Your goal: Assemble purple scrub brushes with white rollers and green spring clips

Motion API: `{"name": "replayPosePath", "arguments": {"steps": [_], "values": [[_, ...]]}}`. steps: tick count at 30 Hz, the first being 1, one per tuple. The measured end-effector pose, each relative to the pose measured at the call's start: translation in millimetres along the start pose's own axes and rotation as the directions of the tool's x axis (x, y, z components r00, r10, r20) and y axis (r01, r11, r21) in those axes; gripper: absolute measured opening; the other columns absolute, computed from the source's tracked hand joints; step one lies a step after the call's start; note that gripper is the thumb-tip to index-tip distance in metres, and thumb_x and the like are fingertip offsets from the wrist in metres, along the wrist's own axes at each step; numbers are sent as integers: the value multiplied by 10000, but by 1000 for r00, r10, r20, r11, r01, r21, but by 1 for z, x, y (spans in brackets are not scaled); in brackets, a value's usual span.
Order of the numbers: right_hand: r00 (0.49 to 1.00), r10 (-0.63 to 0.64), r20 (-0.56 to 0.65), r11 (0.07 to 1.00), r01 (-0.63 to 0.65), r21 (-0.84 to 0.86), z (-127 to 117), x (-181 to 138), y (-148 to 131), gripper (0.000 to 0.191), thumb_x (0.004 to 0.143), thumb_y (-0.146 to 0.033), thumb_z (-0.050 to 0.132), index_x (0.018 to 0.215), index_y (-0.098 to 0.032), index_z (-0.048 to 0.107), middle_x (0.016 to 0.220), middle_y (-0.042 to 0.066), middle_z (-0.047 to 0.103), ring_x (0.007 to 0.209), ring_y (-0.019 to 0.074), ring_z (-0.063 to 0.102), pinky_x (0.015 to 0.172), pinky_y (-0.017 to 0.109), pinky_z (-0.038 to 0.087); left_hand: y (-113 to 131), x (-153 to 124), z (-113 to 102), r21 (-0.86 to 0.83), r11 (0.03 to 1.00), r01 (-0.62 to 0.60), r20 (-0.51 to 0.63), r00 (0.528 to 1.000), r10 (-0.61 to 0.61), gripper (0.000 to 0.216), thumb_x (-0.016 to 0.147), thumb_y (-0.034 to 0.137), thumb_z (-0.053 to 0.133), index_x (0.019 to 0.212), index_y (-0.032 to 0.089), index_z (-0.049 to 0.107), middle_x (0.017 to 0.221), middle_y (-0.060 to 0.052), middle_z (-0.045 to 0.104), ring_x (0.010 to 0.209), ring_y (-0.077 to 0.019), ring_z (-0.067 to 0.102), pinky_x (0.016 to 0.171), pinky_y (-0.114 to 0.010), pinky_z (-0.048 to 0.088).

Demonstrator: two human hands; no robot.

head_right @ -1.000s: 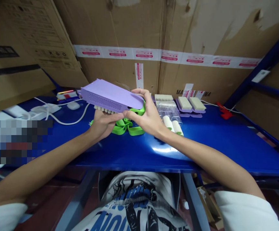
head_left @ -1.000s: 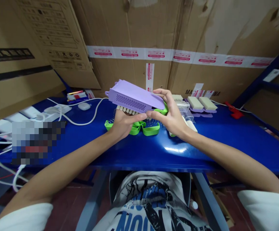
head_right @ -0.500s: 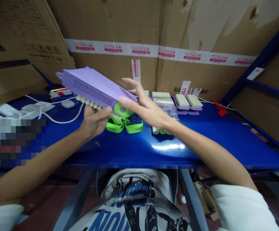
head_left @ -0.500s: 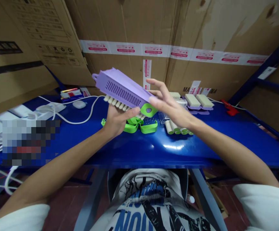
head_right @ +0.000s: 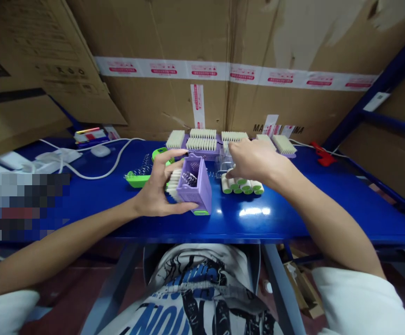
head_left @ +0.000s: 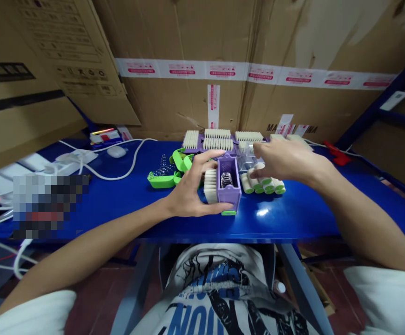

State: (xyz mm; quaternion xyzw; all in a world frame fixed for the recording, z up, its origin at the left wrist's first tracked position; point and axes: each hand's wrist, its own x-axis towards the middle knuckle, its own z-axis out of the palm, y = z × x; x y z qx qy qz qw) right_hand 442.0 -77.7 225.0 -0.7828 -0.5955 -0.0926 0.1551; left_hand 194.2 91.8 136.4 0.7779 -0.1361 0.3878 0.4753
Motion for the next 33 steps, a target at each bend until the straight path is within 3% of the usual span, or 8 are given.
{"name": "replayPosePath", "arguments": {"steps": [7, 12, 15, 18, 22, 26, 29, 33], "values": [[997, -51, 51, 980, 40, 193, -10, 6, 18, 587, 419, -304, 1169, 790, -278, 715, 589, -36, 485, 900, 394, 765, 908, 618, 607, 11, 4, -1, 250, 966, -72, 11, 997, 72, 882, 602, 513, 1189, 1372, 296, 817, 1428, -140, 810, 1446, -447, 715, 1284, -623, 562], [976, -69, -208, 994, 84, 63, -65, -23, -33, 350, 866, -317, 934, 1181, -231, 809, 830, 36, 720, 806, 268, 702, 867, 503, 586, 29, 8, -7, 173, 985, -23, 104, 995, 5, 623, 858, 572, 1013, 1406, 327, 846, 1779, -134, 615, 1677, -467, 542, 1411, -675, 406], [945, -169, -281, 959, 223, 173, -70, -34, -63, 322, 1020, -331, 775, 1329, -244, 796, 1006, 52, 796, 884, 259, 740, 866, 462, 595, 30, 8, -12, 43, 999, 21, 166, 986, -27, 507, 962, 444, 930, 1447, 343, 826, 1784, -113, 614, 1670, -430, 566, 1431, -646, 397], [928, -236, -290, 909, 316, 273, -56, -37, -78, 341, 1056, -346, 740, 1382, -267, 800, 1140, 52, 833, 963, 265, 774, 936, 461, 629, 24, 6, -15, -5, 1000, 9, 136, 991, -8, 576, 914, 321, 981, 1460, 340, 798, 1650, -115, 720, 1526, -376, 693, 1371, -550, 499], [924, -246, -294, 885, 338, 322, -41, -37, -86, 282, 1037, -350, 773, 1303, -278, 835, 1108, 32, 854, 928, 268, 791, 940, 464, 650, 18, 5, -14, 23, 999, 49, -11, 999, -49, 888, 712, 485, 1147, 1484, 283, 757, 1445, -121, 793, 1345, -350, 762, 1216, -436, 607], [926, -254, -281, 875, 344, 342, -43, -40, -89, 181, 1069, -391, 765, 1183, -303, 875, 1092, 22, 872, 935, 272, 806, 954, 463, 663, 29, 11, -16, 39, 996, 77, 57, 995, -80, 584, 992, 716, 866, 1330, 240, 841, 1307, -130, 819, 1269, -351, 764, 1186, -463, 605], [916, -284, -285, 846, 379, 376, -45, -43, -90, 189, 1061, -363, 790, 1194, -275, 891, 1145, 40, 892, 990, 281, 826, 979, 455, 663, 37, 15, -19, 35, 991, 131, 115, 984, -134, 361, 1091, 536, 798, 1301, 252, 871, 1237, -100, 854, 1182, -306, 805, 1044, -397, 654], [914, -323, -243, 833, 397, 384, -44, -44, -92, 192, 1072, -359, 790, 1190, -277, 918, 1170, 51, 905, 1020, 286, 840, 959, 447, 665, 37, 14, -18, 42, 993, 111, 49, 992, -113, 338, 957, 348, 951, 1273, 242, 895, 1178, -74, 883, 1016, -241, 821, 834, -290, 655]]}}
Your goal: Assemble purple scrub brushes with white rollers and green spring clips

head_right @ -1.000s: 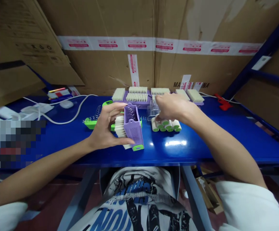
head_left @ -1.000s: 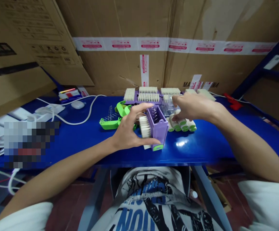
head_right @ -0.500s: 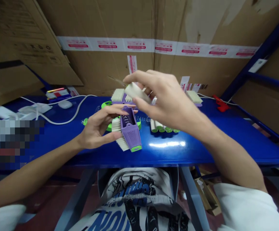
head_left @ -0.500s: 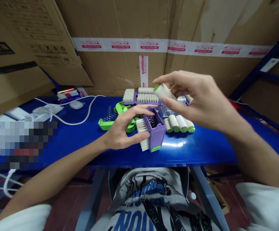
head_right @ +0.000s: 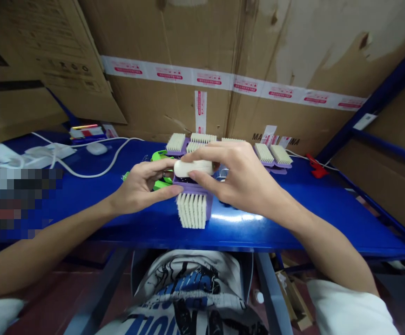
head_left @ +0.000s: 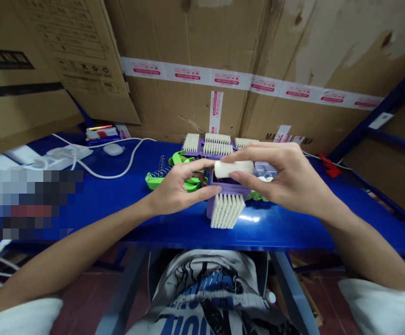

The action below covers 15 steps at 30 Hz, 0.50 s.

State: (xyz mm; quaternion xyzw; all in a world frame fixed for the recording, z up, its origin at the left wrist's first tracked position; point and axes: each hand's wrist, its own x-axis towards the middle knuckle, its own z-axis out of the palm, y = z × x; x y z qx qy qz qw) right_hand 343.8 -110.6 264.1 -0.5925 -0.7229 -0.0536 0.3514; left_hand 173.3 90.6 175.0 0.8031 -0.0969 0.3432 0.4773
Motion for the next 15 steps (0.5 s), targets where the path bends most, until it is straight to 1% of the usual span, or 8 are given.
{"name": "replayPosePath", "arguments": {"steps": [2, 5, 7, 9, 11, 13, 15], "values": [[1000, -6, 27, 1000, 6, 5, 1, 0, 0, 206, 1095, -400, 780, 1193, -299, 929, 1200, 56, 904, 1063, 302, 845, 993, 473, 668, -2, 0, 1, -4, 1000, -11, -31, 999, 11, 358, 922, 344, 977, 1254, 232, 903, 1163, -79, 891, 942, -223, 817, 800, -282, 658], [999, 4, 51, 1000, -5, 21, 3, -1, 0, 229, 1103, -468, 787, 1219, -341, 938, 1246, 53, 899, 1133, 326, 843, 1037, 506, 672, -3, 0, 3, -16, 1000, 5, -79, 997, -6, 399, 883, 373, 1009, 1240, 224, 908, 1154, -92, 893, 919, -234, 825, 777, -296, 673], [999, 16, 34, 1000, -17, 9, 6, -2, 1, 232, 1098, -469, 801, 1244, -352, 939, 1246, 48, 898, 1141, 331, 845, 1046, 510, 676, -3, 1, 3, -8, 1000, 15, -107, 994, -16, 420, 842, 380, 1040, 1211, 221, 914, 1120, -84, 892, 879, -226, 813, 749, -294, 666], [999, 31, -17, 999, -31, -19, 9, -4, 3, 237, 1095, -453, 810, 1265, -349, 939, 1241, 49, 899, 1143, 334, 851, 1051, 514, 683, -2, 1, 2, 0, 999, 35, -130, 991, -34, 433, 801, 383, 1072, 1168, 211, 919, 1078, -73, 888, 804, -204, 784, 719, -291, 654], [997, 39, -60, 998, -41, -38, 14, -5, 4, 244, 1095, -447, 819, 1279, -342, 939, 1245, 55, 899, 1152, 340, 857, 1054, 521, 690, 0, 2, 0, -9, 998, 57, -139, 989, -58, 449, 781, 389, 1091, 1153, 205, 921, 1065, -69, 886, 800, -211, 794, 749, -308, 674], [996, 36, -86, 999, -39, -37, 21, -5, 6, 250, 1094, -442, 833, 1293, -332, 937, 1253, 62, 901, 1164, 341, 863, 1060, 520, 698, 1, 2, -3, -25, 998, 64, -125, 990, -67, 443, 793, 398, 1088, 1159, 214, 922, 1070, -68, 888, 878, -251, 842, 830, -342, 709], [993, 15, -114, 1000, -17, -17, 30, -6, 10, 254, 1095, -402, 844, 1308, -296, 932, 1260, 72, 905, 1161, 327, 872, 1044, 485, 707, 1, 3, -7, -14, 999, 48, -102, 994, -49, 439, 799, 409, 1086, 1166, 233, 922, 1071, -61, 895, 949, -284, 872, 888, -366, 727]]}}
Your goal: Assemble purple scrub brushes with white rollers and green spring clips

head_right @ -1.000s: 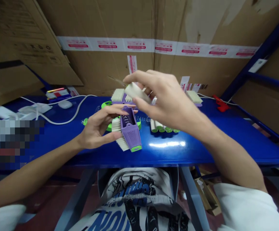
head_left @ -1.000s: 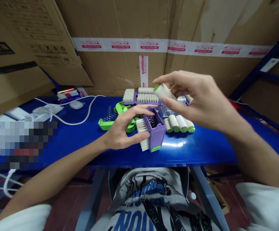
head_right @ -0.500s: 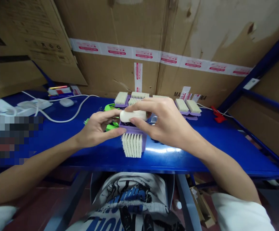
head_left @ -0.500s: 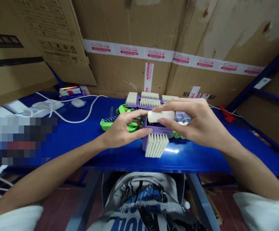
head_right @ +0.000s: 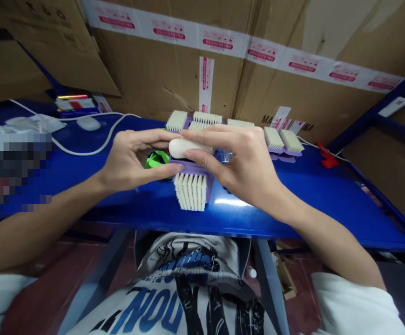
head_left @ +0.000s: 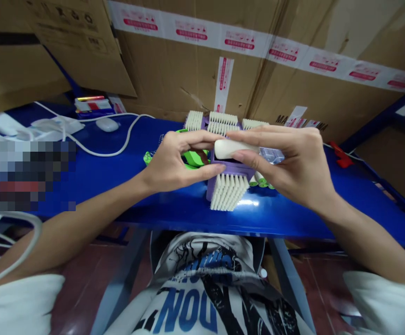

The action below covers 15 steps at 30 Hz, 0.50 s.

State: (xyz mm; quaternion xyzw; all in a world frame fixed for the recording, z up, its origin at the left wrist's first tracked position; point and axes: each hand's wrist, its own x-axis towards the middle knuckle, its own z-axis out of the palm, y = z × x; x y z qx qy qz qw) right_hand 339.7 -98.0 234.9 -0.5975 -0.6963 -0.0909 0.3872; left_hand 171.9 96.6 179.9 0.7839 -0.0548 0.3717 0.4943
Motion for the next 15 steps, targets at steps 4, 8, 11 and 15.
{"name": "replayPosePath", "arguments": {"steps": [4, 8, 11, 15], "values": [[992, -94, -78, 996, 94, -12, 19, -9, 13, 305, 1108, -315, 827, 1401, -250, 886, 1267, 81, 905, 1114, 283, 872, 1001, 419, 712, -9, 3, -8, 88, 991, -105, 47, 994, 101, 484, 813, 409, 1087, 1232, 250, 906, 1104, -55, 909, 990, -282, 886, 904, -348, 726], [980, -174, -97, 985, 173, -21, 34, -20, 27, 424, 1163, -357, 731, 1579, -279, 761, 1401, 107, 835, 1257, 301, 806, 1107, 488, 685, -21, 6, -7, 132, 963, -236, 33, 972, 234, 496, 969, 458, 970, 1401, 248, 848, 1317, -99, 886, 1169, -274, 869, 1039, -356, 704], [987, -74, -139, 993, 86, 82, 44, -25, 34, 445, 1182, -423, 689, 1608, -295, 679, 1353, 109, 816, 1173, 286, 806, 1052, 503, 703, -24, 6, 0, 162, 936, -313, 12, 949, 315, 439, 1042, 506, 893, 1397, 250, 851, 1372, -122, 871, 1235, -276, 848, 1073, -381, 692], [971, 112, -209, 950, -43, 308, 59, -28, 40, 556, 1056, -562, 867, 1462, -311, 581, 1050, 19, 796, 869, 233, 783, 782, 423, 699, -13, 5, 12, 211, 913, -350, 6, 934, 357, 365, 1073, 409, 872, 1407, 261, 867, 1325, -111, 891, 1187, -246, 853, 1050, -368, 682]]}}
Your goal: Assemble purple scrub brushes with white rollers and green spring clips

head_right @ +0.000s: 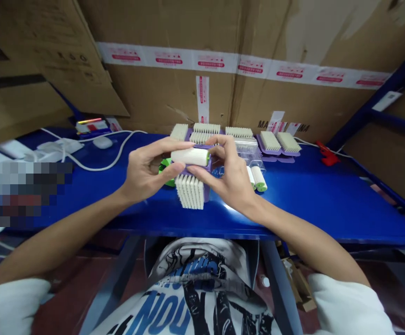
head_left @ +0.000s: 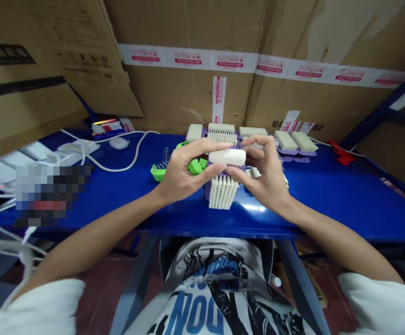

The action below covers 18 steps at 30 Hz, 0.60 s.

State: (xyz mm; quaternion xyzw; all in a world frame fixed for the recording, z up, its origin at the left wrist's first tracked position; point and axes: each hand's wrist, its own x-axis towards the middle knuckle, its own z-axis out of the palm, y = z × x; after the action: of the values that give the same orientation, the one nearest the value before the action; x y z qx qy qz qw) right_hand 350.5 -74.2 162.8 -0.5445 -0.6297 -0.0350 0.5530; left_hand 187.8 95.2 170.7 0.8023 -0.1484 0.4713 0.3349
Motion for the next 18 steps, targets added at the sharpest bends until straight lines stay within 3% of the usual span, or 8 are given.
{"name": "replayPosePath", "arguments": {"steps": [3, 7, 10, 18], "values": [[996, 28, -82, 999, -24, 46, 2, 0, 4, 525, 1003, -592, 913, 1288, -311, 574, 975, -11, 752, 817, 209, 750, 740, 402, 669, 9, 14, 1, 24, 999, 46, 27, 999, -46, 325, 1063, 405, 887, 1361, 277, 898, 1283, -90, 906, 1129, -235, 855, 1016, -367, 689], [991, 34, -129, 995, -22, 97, -5, 1, 5, 513, 953, -537, 971, 1153, -311, 555, 953, -24, 748, 834, 212, 758, 765, 412, 660, 12, 46, -6, 49, 993, 110, 216, 969, -119, 280, 1024, 519, 917, 1224, 326, 949, 1110, -61, 916, 936, -221, 824, 838, -349, 672], [984, 65, -164, 992, -46, 120, -10, 0, 5, 557, 915, -567, 1003, 1093, -313, 541, 907, -38, 748, 800, 204, 749, 750, 400, 659, 12, 61, -9, 61, 994, 92, 315, 943, -107, 319, 1006, 563, 926, 1202, 313, 957, 980, -65, 888, 810, -195, 761, 718, -326, 602], [987, 103, -124, 983, -81, 167, -8, 4, 3, 574, 906, -653, 984, 1023, -297, 550, 874, -39, 711, 792, 182, 688, 771, 381, 612, 12, 51, -10, 135, 991, 5, 259, 965, -40, 243, 1067, 460, 870, 1211, 282, 952, 983, -64, 880, 779, -156, 722, 726, -294, 571]]}}
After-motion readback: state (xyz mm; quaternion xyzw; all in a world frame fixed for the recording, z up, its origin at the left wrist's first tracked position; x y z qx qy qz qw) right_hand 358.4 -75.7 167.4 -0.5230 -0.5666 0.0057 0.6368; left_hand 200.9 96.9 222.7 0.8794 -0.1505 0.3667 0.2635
